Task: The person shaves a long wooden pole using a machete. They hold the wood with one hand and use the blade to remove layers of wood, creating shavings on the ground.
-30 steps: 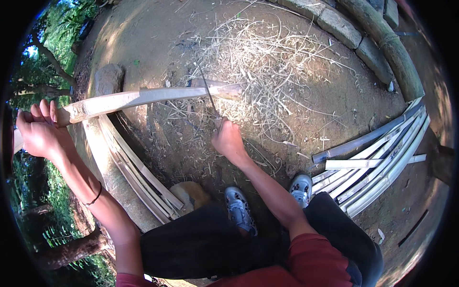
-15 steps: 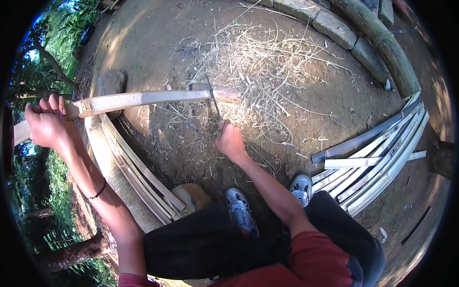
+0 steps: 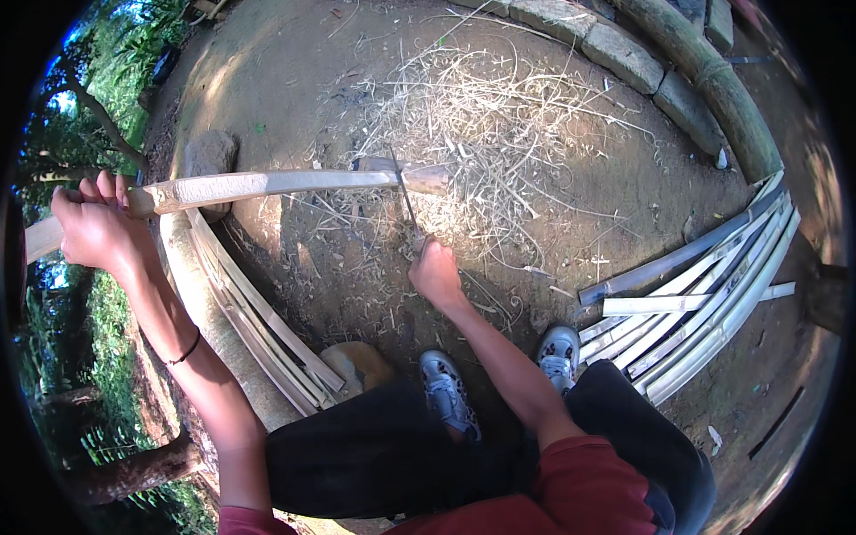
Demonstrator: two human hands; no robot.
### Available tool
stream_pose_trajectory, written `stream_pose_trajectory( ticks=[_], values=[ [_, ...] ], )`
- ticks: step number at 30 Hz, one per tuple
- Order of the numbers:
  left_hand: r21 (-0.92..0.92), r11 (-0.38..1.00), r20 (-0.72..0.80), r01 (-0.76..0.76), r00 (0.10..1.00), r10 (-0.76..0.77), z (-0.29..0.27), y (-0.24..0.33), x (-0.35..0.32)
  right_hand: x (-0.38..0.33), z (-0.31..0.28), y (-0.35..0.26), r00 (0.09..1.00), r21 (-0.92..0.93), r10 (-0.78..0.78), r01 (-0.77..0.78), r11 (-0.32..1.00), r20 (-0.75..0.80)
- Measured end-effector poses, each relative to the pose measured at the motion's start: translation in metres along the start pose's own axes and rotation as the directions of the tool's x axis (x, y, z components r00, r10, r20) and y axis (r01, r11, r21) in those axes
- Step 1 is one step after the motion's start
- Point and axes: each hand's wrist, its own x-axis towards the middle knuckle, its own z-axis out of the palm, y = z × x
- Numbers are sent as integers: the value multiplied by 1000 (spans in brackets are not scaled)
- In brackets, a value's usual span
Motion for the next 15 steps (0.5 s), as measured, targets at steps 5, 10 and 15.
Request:
stream_pose_trajectory(
  ticks=[5, 10, 15],
  values=[
    [28, 999, -3, -21, 1000, 21, -1, -1, 0, -14, -14, -29, 989, 130, -131, 139, 982, -71],
    [51, 997, 78, -65, 995, 61, -17, -16, 16, -3, 16, 1, 992, -44, -54, 50, 998, -113],
    [4, 1000, -62, -20, 998, 20, 0, -1, 3, 9, 6, 27, 989, -52, -110, 105, 993, -103]
  ],
)
